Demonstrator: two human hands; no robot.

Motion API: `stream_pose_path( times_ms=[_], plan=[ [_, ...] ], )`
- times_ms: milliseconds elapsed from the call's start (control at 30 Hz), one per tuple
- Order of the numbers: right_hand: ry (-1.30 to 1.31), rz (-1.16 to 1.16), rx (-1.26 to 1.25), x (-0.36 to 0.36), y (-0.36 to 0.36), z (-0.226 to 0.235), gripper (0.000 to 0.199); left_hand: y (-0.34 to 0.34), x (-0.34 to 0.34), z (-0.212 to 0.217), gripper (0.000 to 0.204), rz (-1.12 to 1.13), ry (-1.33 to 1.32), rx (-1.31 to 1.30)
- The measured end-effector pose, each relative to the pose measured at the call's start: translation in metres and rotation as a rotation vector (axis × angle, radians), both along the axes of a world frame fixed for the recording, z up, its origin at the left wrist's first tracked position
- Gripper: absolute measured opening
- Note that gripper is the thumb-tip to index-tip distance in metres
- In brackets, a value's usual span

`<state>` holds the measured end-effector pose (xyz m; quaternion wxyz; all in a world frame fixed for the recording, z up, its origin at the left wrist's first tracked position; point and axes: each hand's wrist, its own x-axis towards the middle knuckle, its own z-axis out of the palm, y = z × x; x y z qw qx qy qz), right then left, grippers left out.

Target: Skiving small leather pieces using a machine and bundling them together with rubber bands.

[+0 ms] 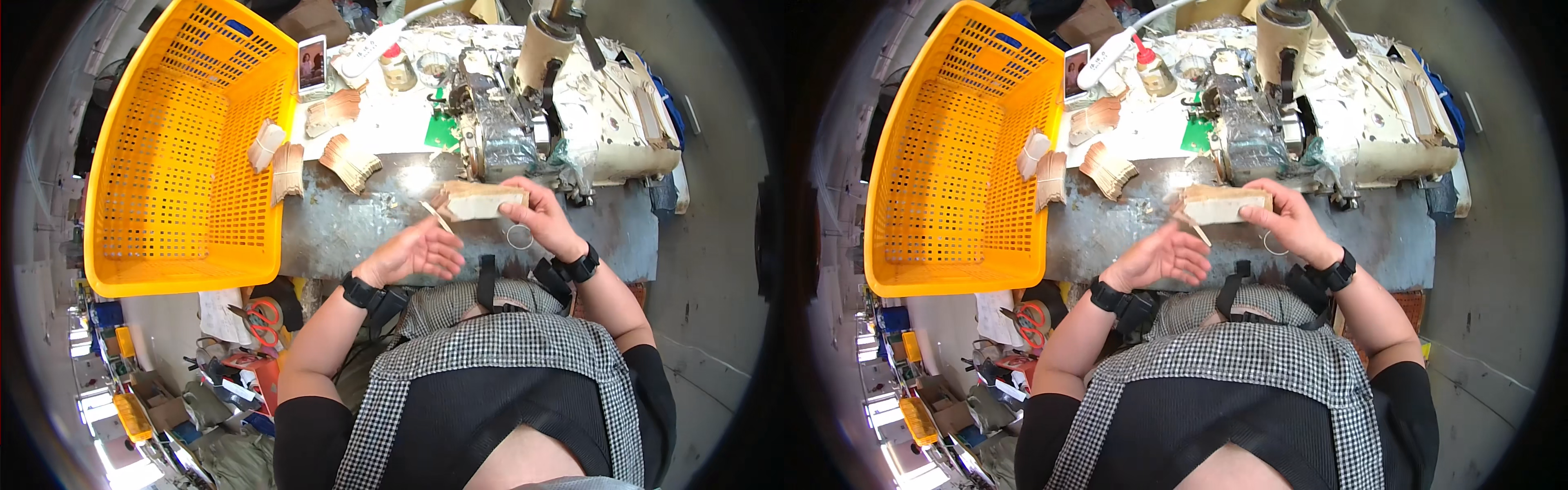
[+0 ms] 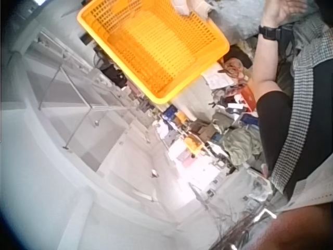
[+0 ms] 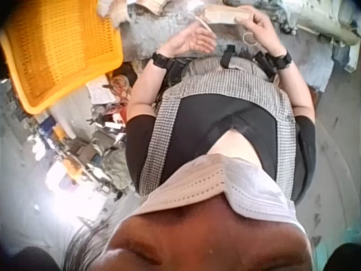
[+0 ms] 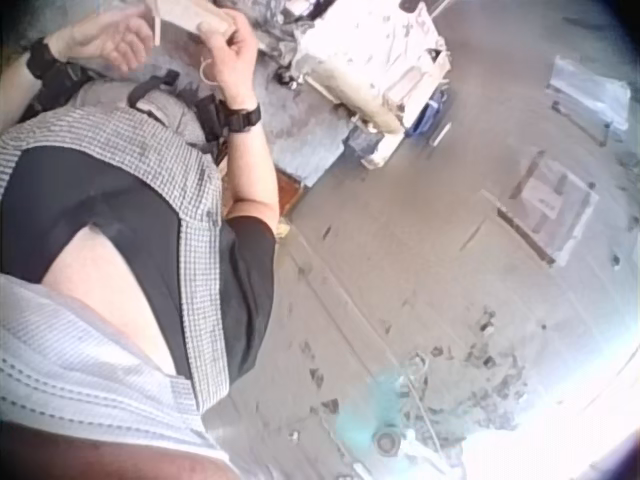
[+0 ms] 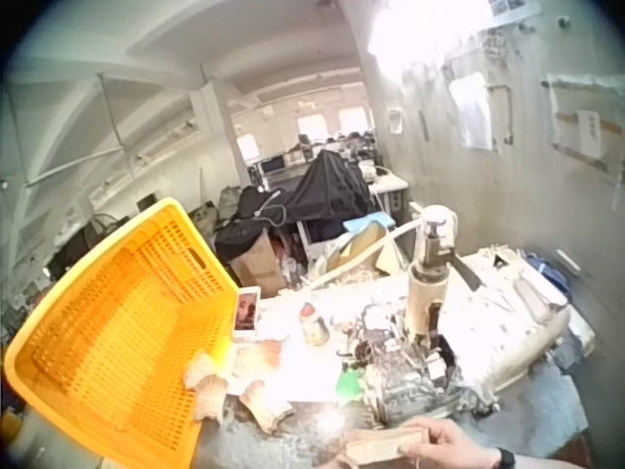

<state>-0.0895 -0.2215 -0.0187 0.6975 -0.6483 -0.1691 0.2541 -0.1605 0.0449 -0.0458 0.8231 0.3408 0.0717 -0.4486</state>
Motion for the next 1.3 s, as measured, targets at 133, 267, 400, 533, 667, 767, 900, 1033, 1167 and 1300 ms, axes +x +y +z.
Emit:
stream_pose_path(
  times_ms=[133, 267, 400, 533, 667, 767, 900, 1033, 1167, 1300],
  plan=[
    [0.022, -0.007, 0.006, 0.004, -0.007, 0.0, 0.025, -0.017, 0.0, -0.035, 0.039, -0.016, -0.49, 0.652],
    [0.012, 0.009, -0.003, -0.002, -0.012, 0.001, 0.026, 0.025, 0.059, -0.016, 0.036, 0.645, -0.616, 0.932],
    [-0.201, 0.104, -0.094, -0.008, -0.009, -0.008, 0.029, 0.02, 0.045, 0.02, 0.042, 0.303, -0.33, 0.515],
    [-0.431, 0.171, -0.185, -0.012, -0.001, -0.011, 0.03, -0.014, 0.017, 0.021, 0.035, -0.01, -0.621, 0.562],
    [-0.585, 0.224, -0.284, -0.01, -0.001, -0.038, 0.035, -0.027, 0.001, -0.01, 0.046, -0.008, -1.014, 1.073],
    [-0.72, 0.279, -0.451, -0.016, -0.005, -0.061, 0.048, -0.032, -0.014, -0.038, 0.051, 0.1, -1.261, 1.177],
    [-0.799, 0.287, -0.535, -0.023, -0.005, -0.063, 0.063, -0.04, -0.022, -0.04, 0.06, 0.151, -1.263, 1.131],
    [-0.867, 0.341, -0.542, -0.025, 0.001, -0.061, 0.06, -0.054, -0.019, -0.041, 0.068, 0.149, -1.27, 1.098],
    [-0.876, 0.353, -0.549, -0.024, 0.001, -0.062, 0.05, -0.055, -0.017, -0.043, 0.065, 0.129, -1.32, 1.126],
    [-0.863, 0.322, -0.525, -0.025, -0.002, -0.059, 0.044, -0.041, -0.015, -0.04, 0.056, -0.031, -1.244, 1.097]
  ],
)
